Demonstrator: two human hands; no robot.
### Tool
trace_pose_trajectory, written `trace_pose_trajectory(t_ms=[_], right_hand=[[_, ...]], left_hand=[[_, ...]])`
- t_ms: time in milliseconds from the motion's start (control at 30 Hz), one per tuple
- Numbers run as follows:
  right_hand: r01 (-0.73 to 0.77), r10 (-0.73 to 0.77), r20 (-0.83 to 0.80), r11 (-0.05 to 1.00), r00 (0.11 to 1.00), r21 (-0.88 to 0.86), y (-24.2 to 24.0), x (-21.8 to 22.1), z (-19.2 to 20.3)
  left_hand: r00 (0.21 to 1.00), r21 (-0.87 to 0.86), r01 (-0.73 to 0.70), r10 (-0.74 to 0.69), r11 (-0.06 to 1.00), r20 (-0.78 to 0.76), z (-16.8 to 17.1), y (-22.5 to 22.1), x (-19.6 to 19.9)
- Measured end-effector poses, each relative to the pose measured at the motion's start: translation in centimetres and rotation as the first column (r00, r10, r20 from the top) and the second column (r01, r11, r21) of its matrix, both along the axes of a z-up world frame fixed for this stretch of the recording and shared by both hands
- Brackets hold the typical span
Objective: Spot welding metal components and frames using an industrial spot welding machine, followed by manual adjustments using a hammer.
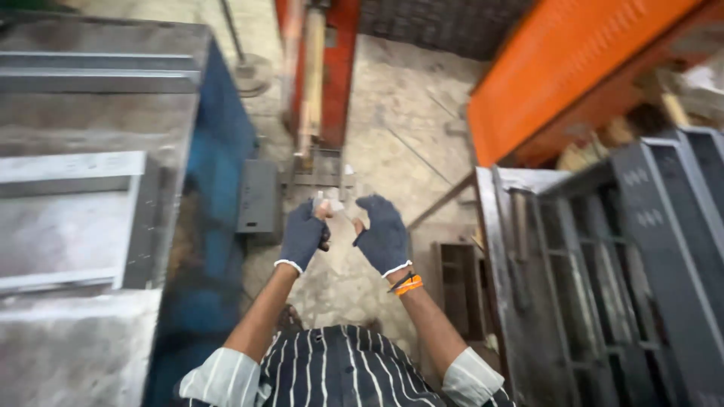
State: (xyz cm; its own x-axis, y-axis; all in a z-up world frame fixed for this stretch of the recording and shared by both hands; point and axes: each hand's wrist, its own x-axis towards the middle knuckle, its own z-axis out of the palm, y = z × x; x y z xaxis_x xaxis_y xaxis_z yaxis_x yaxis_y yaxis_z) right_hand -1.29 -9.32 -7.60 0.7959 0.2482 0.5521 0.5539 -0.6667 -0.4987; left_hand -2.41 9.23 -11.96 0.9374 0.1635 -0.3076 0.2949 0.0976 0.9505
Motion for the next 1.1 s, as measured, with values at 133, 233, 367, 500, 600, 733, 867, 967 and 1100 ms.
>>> trace_pose_trajectory(t_ms=[133,233,367,500,600,733,867,967,1100], right_hand=[[-0.161,0.216,-0.412,0.973,0.885,0.164,8.1,-1.4,0.9],[-0.294,0.351,-0.494,0.936,0.796,0.191,13.2,-1.4,0.8],[-0.327,0.386,-0.551,0.922,0.739,0.208,18.5,-1.0,0.5],[-0.413,0.407,-0.417,0.907,0.812,0.081,21.6,-0.5,-0.9],[-0.407,0.335,-0.401,0.907,0.852,-0.106,22.6,-0.1,-2.1],[-0.395,0.315,-0.463,0.915,0.829,-0.084,22.2,-0.4,-3.0],[-0.416,0.280,-0.656,0.907,0.701,-0.057,21.3,-0.8,-2.4],[-0.493,0.335,-0.719,0.870,0.609,-0.012,20.1,-0.7,-2.6],[-0.509,0.461,-0.441,0.861,0.770,0.010,18.0,0.1,-7.0]], left_hand=[[0.980,-0.030,-0.185,0.187,0.982,0.065,-2.0,10.8,-2.3],[0.922,0.273,-0.337,0.257,0.901,0.290,-3.0,18.9,-4.4],[0.911,0.778,-0.384,0.342,0.498,0.231,-5.7,29.6,-5.7],[0.902,0.875,-0.309,0.406,0.374,0.145,-7.0,36.5,-5.9],[0.906,0.819,-0.177,0.416,0.545,-0.082,-12.1,40.3,-4.3],[0.923,0.819,-0.090,0.356,0.566,-0.144,-15.3,39.2,-3.4],[0.880,0.921,-0.070,0.458,0.383,-0.124,-10.9,36.2,-3.3],[0.873,0.935,0.067,0.433,0.347,-0.223,-9.7,35.5,-3.4],[0.937,0.944,0.121,0.280,0.306,-0.211,-5.6,31.0,-4.3]])
